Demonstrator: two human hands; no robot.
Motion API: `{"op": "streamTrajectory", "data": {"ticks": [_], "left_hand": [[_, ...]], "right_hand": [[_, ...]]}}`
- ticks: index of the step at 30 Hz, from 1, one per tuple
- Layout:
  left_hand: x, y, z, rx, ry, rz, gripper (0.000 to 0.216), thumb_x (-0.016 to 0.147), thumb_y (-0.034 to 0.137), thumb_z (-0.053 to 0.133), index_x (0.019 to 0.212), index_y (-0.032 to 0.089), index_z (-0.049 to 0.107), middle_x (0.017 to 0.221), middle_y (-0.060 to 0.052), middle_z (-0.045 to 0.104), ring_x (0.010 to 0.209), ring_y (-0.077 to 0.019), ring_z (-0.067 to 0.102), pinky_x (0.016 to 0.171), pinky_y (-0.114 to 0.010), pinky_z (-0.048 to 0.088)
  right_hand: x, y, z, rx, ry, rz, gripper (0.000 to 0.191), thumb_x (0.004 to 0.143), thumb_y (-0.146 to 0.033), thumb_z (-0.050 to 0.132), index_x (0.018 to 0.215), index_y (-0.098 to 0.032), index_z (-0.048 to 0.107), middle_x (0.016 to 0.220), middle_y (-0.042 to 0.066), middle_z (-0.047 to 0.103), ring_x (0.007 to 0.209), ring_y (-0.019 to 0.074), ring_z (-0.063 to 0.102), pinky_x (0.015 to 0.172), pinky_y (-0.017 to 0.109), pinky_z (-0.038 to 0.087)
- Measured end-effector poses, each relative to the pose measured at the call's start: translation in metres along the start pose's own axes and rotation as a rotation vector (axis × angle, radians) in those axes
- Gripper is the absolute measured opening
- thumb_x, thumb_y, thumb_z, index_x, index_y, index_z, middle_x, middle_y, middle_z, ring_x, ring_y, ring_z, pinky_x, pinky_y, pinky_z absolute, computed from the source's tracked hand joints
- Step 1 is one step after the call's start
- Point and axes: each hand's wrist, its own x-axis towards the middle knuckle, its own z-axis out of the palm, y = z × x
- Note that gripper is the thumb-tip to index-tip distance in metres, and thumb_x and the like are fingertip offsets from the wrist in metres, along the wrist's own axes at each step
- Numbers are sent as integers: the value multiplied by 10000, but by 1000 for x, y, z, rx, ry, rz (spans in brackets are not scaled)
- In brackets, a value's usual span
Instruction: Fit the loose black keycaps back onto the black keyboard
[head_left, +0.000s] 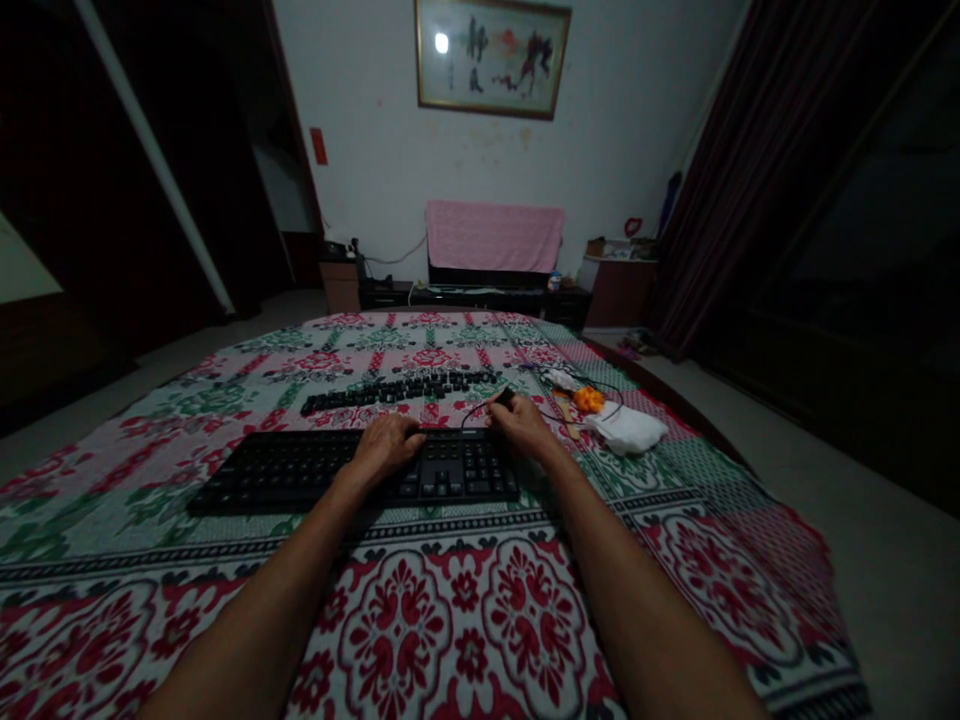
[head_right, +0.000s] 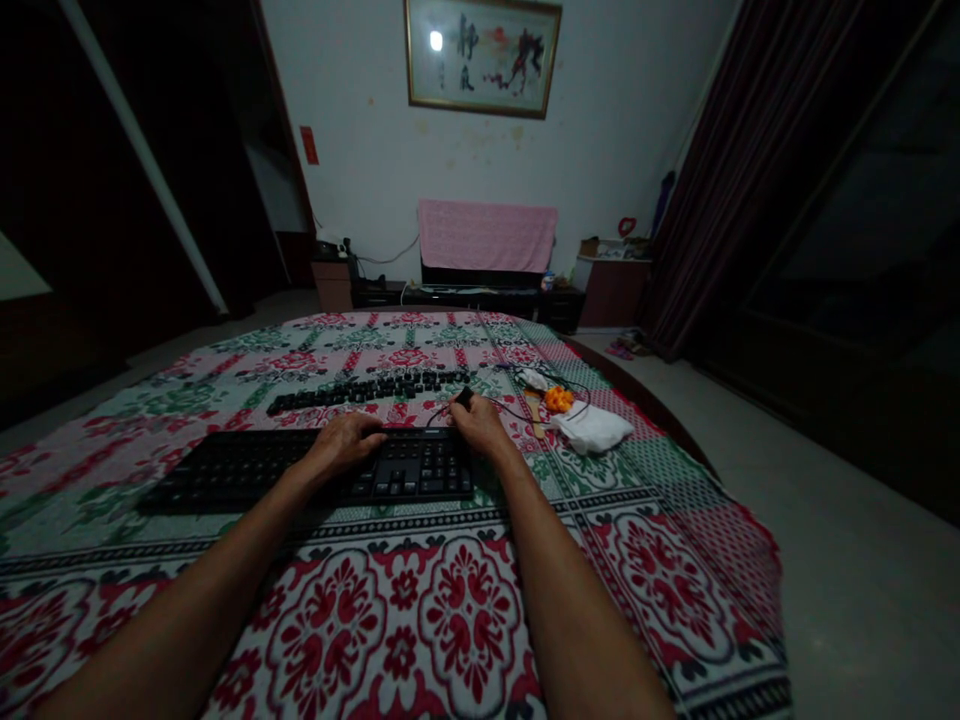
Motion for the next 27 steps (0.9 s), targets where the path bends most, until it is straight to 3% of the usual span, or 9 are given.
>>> {"op": "streamTrajectory", "data": {"ticks": [9,16,20,27], "left_hand": [[4,-4,0,-7,-28,-19,302,774,311,456,969,227,671,976,-49,681,969,-202,593,812,-275,418],[3,0,3,45,25,-37,314,789,280,439,980,209,677,974,-75,681,972,-218,590,835,-301,426],[6,-2,8,69,65,-82,358,809,306,423,1063,204,654,1051,-82,661,1019,-223,572,876,-308,416],[4,-1,8,87,90,-77,352,812,309,428,1062,199,651,1060,-79,655,1029,-215,565,902,-299,404]], "right_hand": [[5,20,5,173,138,71,264,698,-355,513,815,-145,623,723,18,649,619,124,584,567,212,437],[5,22,13,194,150,-7,298,704,-390,511,846,-149,614,746,21,644,719,143,593,643,225,451],[4,16,19,226,116,-50,295,699,-386,525,844,-144,608,735,15,627,692,135,573,639,224,439],[0,-9,13,57,-59,-155,160,670,-293,549,733,-155,599,705,-6,610,688,122,559,684,230,432]]}}
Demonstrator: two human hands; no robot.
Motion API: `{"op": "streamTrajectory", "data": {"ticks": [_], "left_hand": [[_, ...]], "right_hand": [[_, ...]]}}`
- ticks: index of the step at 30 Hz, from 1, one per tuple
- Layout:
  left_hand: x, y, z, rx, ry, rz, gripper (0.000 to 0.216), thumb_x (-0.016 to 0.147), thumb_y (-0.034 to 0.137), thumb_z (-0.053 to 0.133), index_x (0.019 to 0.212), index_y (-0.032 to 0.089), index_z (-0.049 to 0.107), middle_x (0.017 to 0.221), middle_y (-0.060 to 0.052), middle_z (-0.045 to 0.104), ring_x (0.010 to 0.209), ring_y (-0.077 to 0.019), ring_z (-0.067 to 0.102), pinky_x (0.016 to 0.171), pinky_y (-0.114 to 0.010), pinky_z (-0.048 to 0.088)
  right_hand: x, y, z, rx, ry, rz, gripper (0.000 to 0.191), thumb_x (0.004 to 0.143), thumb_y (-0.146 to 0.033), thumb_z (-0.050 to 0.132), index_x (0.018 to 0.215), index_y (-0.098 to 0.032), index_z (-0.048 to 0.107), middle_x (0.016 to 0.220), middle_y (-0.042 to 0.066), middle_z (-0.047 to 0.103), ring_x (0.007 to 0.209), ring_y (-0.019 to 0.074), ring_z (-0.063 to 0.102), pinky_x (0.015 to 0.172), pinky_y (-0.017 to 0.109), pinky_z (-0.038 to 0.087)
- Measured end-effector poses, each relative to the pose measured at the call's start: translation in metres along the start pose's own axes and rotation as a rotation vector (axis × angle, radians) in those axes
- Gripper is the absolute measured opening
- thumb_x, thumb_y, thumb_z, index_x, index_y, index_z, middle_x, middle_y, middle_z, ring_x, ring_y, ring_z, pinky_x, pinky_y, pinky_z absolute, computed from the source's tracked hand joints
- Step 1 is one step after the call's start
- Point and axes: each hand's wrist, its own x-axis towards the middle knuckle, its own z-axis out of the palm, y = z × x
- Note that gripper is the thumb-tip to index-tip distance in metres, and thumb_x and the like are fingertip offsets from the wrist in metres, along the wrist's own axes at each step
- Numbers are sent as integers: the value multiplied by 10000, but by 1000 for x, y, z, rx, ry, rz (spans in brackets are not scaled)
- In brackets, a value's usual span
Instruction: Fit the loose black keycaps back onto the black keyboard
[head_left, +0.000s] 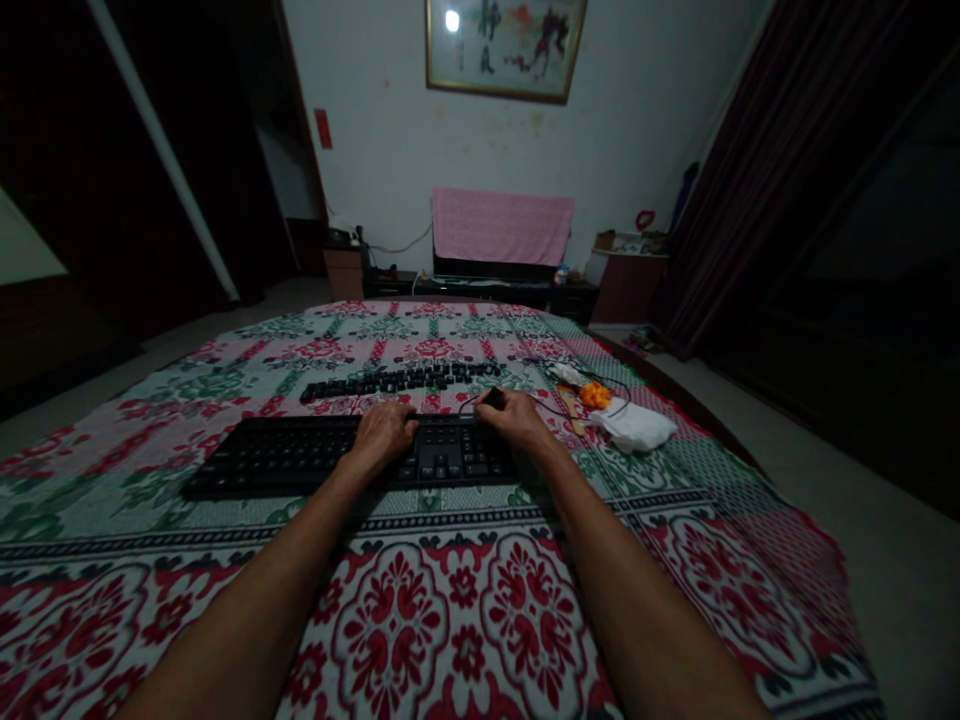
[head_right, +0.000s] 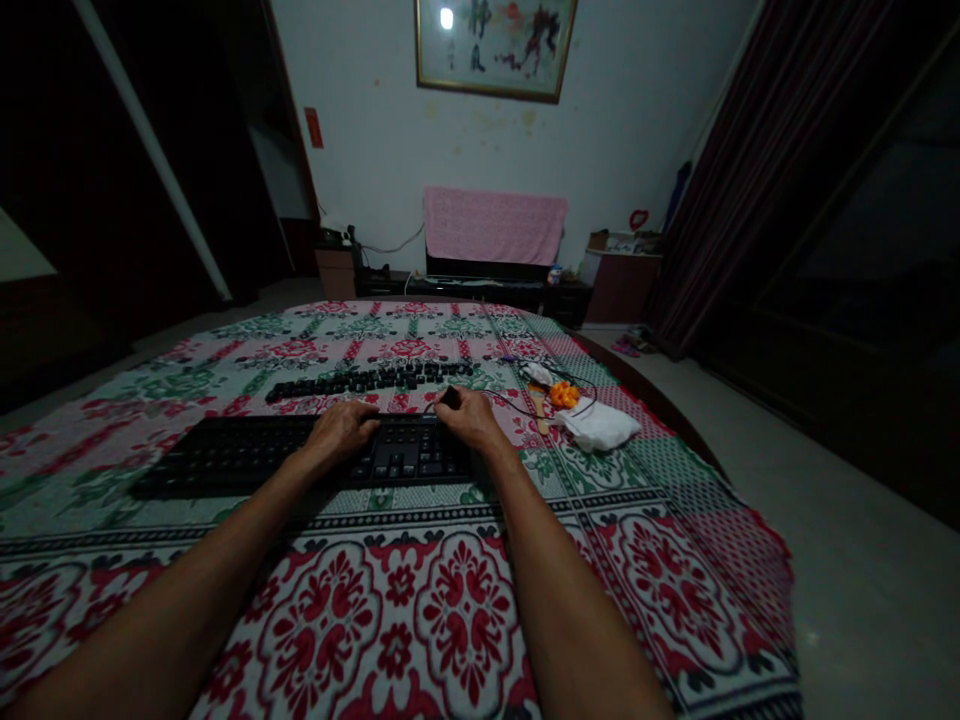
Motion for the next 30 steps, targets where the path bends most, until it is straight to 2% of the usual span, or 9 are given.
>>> {"op": "streamTrajectory", "data": {"ticks": [3,6,10,13,16,20,26,30], "left_hand": [[0,-1,0,-11,-4,9,333,813,313,427,1021,205,664,1017,-75,665,997,-217,576,881,-301,415],[2,-2,3,-10,-12,5,340,813,330,425,1021,207,665,1027,-77,665,996,-226,579,873,-314,421],[5,-3,6,-6,-10,-21,380,810,327,423,1093,200,641,1078,-89,653,1029,-247,571,889,-345,417],[5,-3,7,-4,-17,-18,387,807,321,421,1106,201,637,1075,-87,656,1032,-247,571,891,-346,417],[5,-3,5,3,-11,-12,376,804,326,423,1085,209,645,1054,-82,662,1021,-245,574,879,-343,421],[4,-2,3,-4,-12,8,335,803,319,422,1018,227,662,1000,-63,676,973,-225,590,841,-316,428],[3,-3,3,-9,-9,6,321,803,328,425,988,221,665,953,-72,676,947,-230,591,823,-322,429],[4,-4,5,-33,-6,-2,337,800,331,434,1026,217,657,1016,-75,665,987,-234,578,860,-331,418]], "right_hand": [[2,-9,-4,26,-77,-3,130,649,-239,560,747,-158,590,689,-19,598,652,104,550,657,220,437],[3,-16,-6,114,-117,77,114,634,-181,555,745,-159,571,695,-22,595,609,88,545,614,210,443],[2,-23,-12,218,-83,186,109,620,-104,526,712,-162,528,699,-21,605,594,82,553,599,207,450],[1,-25,-16,105,-91,188,106,617,-80,513,686,-157,536,605,-39,570,531,77,517,558,195,423],[-1,-23,-17,-47,-146,127,37,676,-168,534,654,-151,558,553,-33,546,525,90,505,526,195,398],[-1,-22,-13,-145,-147,122,211,774,-290,471,649,-153,571,570,-7,575,540,105,530,507,198,389],[0,-23,-8,-186,-128,137,135,744,-274,533,715,-153,586,635,6,629,556,110,564,512,196,398],[1,-20,-6,-246,-92,89,112,730,-262,559,743,-158,596,654,2,639,577,111,564,536,199,405]]}}
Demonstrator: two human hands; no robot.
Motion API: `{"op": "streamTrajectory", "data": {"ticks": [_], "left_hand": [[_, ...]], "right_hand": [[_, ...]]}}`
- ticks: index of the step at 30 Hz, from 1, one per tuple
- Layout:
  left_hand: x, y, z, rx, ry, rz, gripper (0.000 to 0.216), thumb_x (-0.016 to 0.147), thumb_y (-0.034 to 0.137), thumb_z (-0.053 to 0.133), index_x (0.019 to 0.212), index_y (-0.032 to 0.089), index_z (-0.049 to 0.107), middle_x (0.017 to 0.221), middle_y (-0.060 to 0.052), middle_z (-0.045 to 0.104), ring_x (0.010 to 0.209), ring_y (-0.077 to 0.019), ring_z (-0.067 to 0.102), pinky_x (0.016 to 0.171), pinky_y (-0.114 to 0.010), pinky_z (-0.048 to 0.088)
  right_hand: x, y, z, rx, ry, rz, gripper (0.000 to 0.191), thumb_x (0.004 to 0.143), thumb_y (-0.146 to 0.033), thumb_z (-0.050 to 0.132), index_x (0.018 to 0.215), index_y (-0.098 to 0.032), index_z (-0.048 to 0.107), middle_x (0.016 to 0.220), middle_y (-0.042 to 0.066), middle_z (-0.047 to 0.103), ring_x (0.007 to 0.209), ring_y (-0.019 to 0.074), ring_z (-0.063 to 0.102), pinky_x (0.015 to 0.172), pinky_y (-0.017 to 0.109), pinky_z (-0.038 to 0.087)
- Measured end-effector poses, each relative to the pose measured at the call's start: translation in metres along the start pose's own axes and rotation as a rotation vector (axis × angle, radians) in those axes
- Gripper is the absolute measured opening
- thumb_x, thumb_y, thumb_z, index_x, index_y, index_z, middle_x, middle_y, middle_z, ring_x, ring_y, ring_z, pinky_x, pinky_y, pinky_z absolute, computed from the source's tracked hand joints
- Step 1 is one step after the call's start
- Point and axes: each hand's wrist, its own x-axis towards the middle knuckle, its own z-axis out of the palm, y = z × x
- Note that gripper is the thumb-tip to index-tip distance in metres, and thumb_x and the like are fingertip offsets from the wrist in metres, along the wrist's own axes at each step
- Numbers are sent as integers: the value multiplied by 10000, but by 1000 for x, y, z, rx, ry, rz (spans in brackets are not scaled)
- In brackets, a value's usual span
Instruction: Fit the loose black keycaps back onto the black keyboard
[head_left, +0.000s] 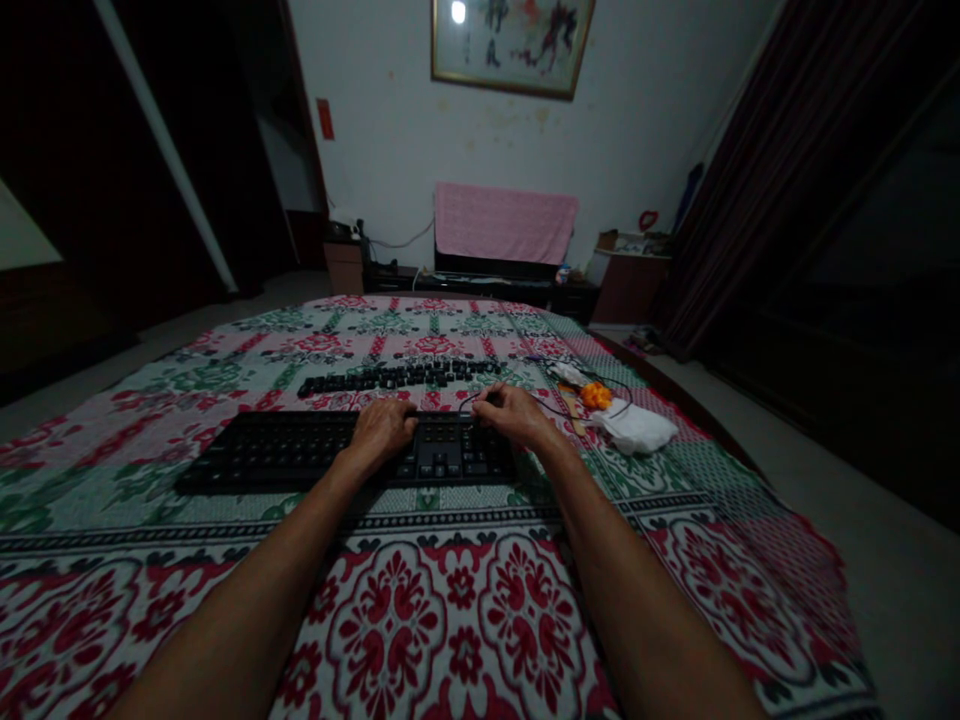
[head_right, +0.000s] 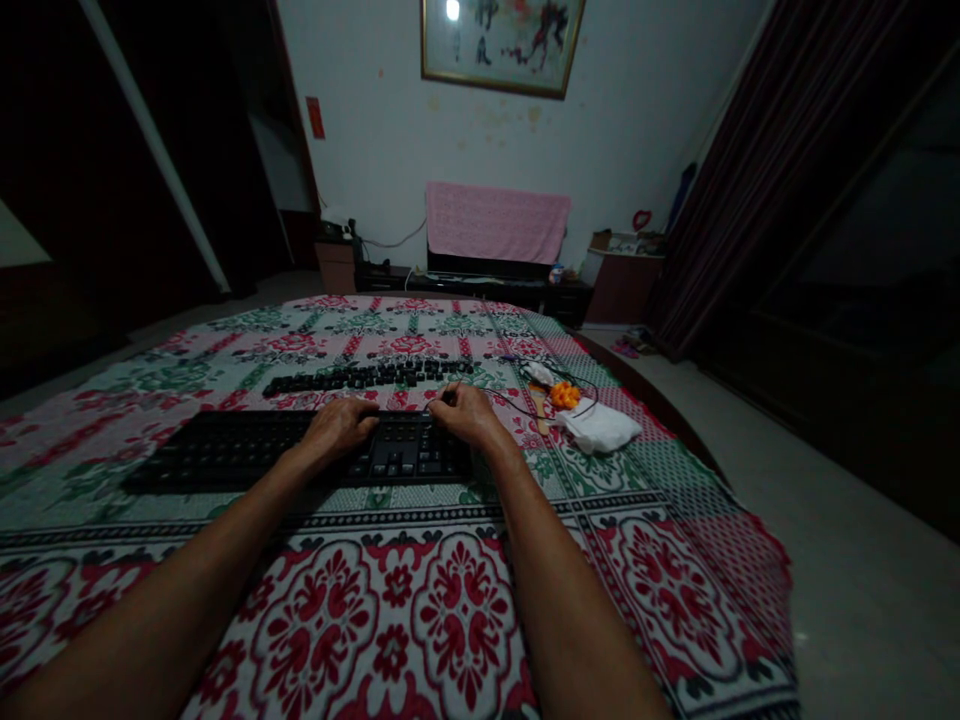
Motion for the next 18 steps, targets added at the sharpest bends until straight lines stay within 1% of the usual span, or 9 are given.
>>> {"op": "streamTrajectory", "data": {"ticks": [3,8,13,18], "left_hand": [[2,-1,1,-13,6,-7,356,795,328,442,1063,216,649,1067,-75,654,1026,-237,566,882,-333,412],[2,-1,1,-4,-15,4,356,798,316,434,1050,205,659,1026,-81,672,1004,-240,583,870,-341,421],[0,0,0,1,-12,8,382,805,317,422,1096,193,637,1098,-82,648,1047,-233,565,894,-334,411],[0,1,-1,13,-19,-5,371,808,322,428,1095,212,636,1068,-68,660,1031,-219,571,888,-313,413]], "right_hand": [[1,2,2,-27,8,-14,118,732,-268,566,749,-158,605,646,-1,635,583,110,555,548,200,404],[0,2,5,-56,-25,-59,124,738,-271,561,756,-158,610,624,-11,621,584,107,541,546,194,387],[-1,-1,6,-137,-32,-83,154,744,-300,542,759,-159,604,616,-17,610,562,105,527,528,195,363],[-3,-7,6,-206,-27,-123,151,750,-302,551,755,-165,614,622,-14,611,581,110,528,551,203,358]]}}
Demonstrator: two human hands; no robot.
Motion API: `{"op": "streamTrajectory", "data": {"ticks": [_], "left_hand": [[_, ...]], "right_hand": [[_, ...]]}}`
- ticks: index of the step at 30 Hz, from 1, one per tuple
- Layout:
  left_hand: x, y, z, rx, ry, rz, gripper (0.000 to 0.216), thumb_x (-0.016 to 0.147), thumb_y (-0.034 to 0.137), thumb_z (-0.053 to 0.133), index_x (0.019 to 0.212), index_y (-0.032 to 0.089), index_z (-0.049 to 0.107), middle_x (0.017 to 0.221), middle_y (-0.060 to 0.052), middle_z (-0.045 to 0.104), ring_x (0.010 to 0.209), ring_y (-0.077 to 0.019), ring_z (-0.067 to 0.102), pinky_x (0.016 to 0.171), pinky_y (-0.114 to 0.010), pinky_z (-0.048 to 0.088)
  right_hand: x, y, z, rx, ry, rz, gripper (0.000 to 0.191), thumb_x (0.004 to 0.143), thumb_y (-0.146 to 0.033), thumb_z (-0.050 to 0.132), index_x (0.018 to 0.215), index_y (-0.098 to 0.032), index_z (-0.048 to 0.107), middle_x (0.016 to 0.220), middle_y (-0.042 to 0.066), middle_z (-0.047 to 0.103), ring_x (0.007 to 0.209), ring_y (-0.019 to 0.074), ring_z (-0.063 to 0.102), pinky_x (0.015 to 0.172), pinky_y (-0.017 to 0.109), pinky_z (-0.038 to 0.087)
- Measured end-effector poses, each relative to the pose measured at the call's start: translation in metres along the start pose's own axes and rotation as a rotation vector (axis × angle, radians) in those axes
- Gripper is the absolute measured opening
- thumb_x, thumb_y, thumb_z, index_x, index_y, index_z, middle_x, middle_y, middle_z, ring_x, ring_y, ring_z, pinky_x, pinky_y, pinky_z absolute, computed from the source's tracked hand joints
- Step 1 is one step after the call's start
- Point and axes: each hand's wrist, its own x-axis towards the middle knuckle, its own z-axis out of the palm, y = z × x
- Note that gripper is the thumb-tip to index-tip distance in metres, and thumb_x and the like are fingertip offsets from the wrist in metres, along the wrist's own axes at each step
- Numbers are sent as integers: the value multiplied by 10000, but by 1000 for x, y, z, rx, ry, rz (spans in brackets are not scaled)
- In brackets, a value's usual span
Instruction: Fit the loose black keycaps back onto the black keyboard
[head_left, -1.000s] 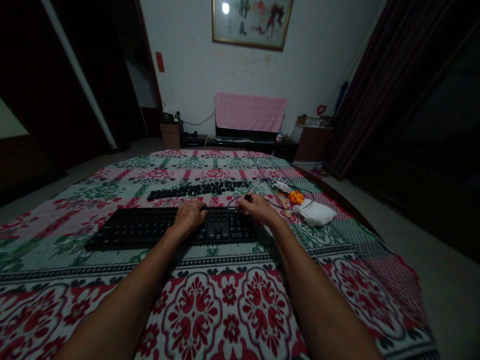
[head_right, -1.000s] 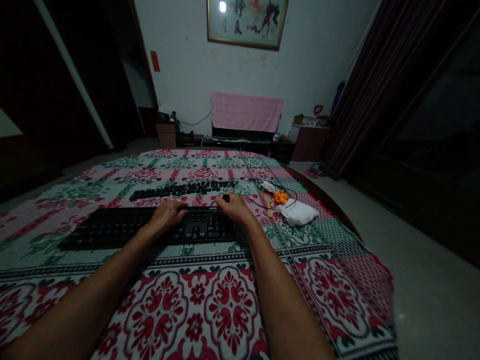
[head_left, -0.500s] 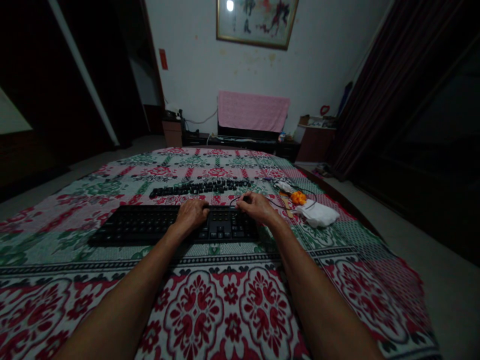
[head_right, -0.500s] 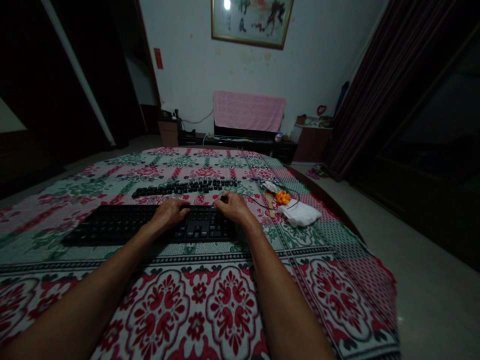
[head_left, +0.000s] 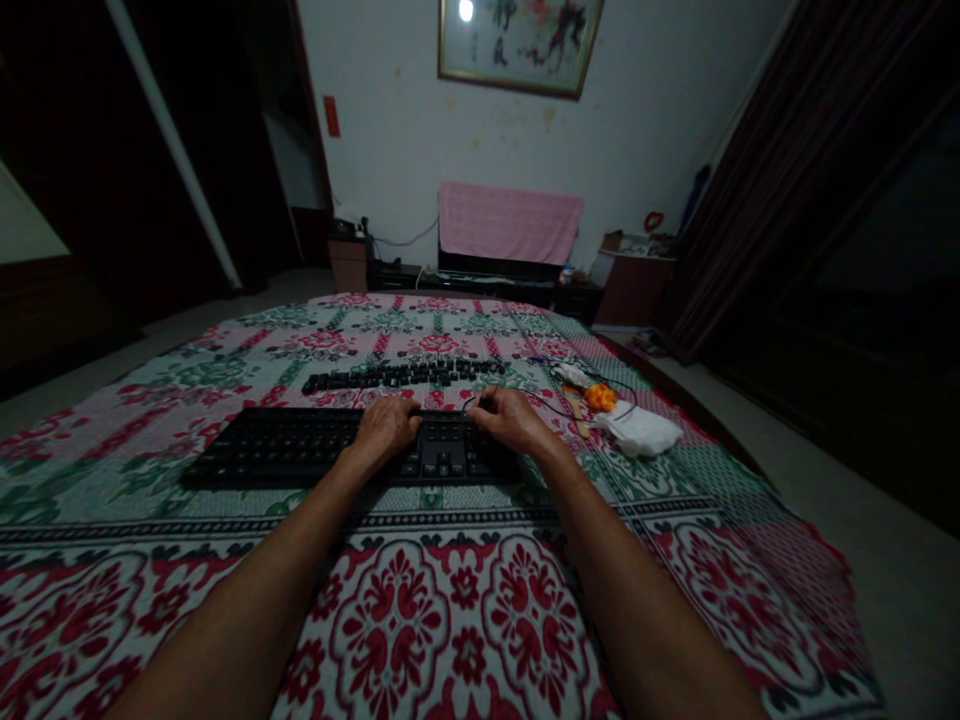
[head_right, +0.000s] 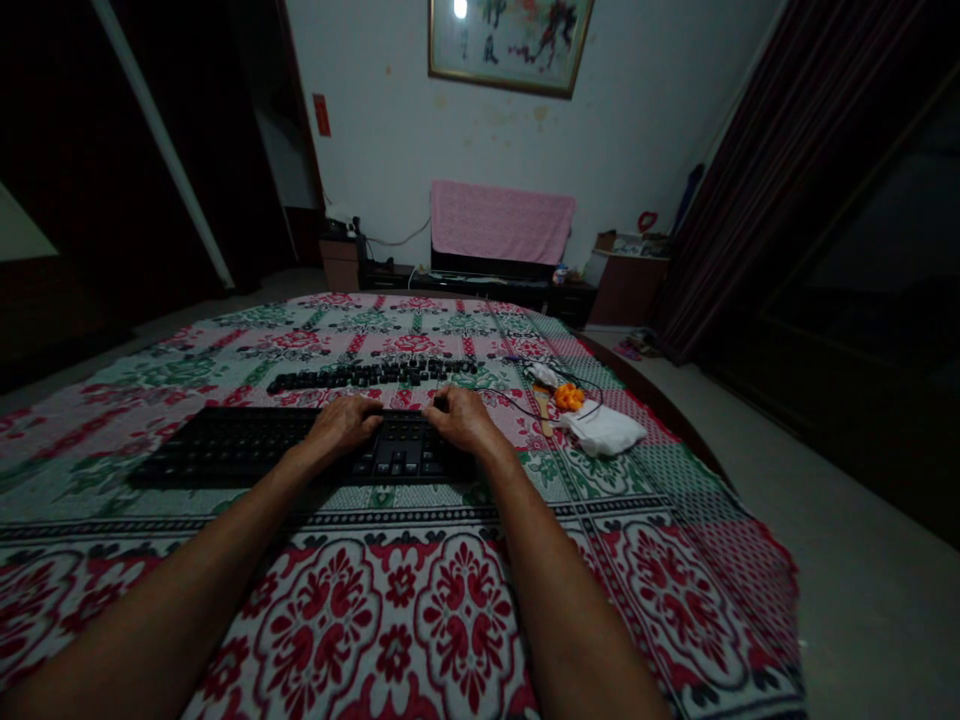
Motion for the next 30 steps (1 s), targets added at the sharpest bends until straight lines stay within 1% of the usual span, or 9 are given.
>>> {"op": "streamTrajectory", "data": {"ticks": [5,10,14,20,23,27,30], "left_hand": [[-1,1,-1,0,2,3,353,806,318,427,1064,220,647,1033,-63,669,1012,-214,577,879,-305,418],[1,-1,2,-32,7,-2,359,803,328,434,1066,210,646,1049,-75,660,1023,-228,570,891,-321,415],[1,0,1,-37,8,-6,341,796,311,444,1052,221,650,1037,-65,666,1023,-217,568,892,-307,411],[-1,2,-3,-8,6,14,313,798,320,422,947,211,674,956,-76,676,961,-230,589,837,-320,436],[-1,2,-3,-3,-3,12,299,796,324,422,912,217,676,916,-65,680,930,-215,596,819,-300,439],[-1,2,-3,6,1,17,298,796,313,416,913,213,672,896,-64,680,900,-214,601,791,-299,443],[-1,2,-3,19,-1,13,306,798,319,415,938,220,668,923,-65,679,915,-218,598,795,-304,443]], "right_hand": [[-2,-6,-1,-27,-1,-39,105,732,-254,588,764,-171,645,639,-14,615,618,109,529,590,202,360],[-2,-9,-2,-50,-21,-79,100,726,-229,599,775,-174,667,606,-25,582,601,100,505,584,194,339],[-3,-8,-1,-58,-19,-82,104,729,-234,600,778,-179,674,586,-29,571,595,100,491,579,194,327],[-3,-3,-3,-19,-59,-99,109,730,-215,589,774,-170,677,633,-27,596,591,89,487,576,185,323],[-3,0,-3,3,-79,-101,114,729,-208,586,773,-166,681,655,-26,614,596,87,491,578,183,325],[-3,0,-4,15,-79,-94,123,725,-204,589,789,-168,687,646,-29,616,602,90,498,583,183,329],[-4,-1,-6,0,-85,-96,122,727,-207,591,792,-172,689,641,-27,612,604,92,499,578,182,327]]}}
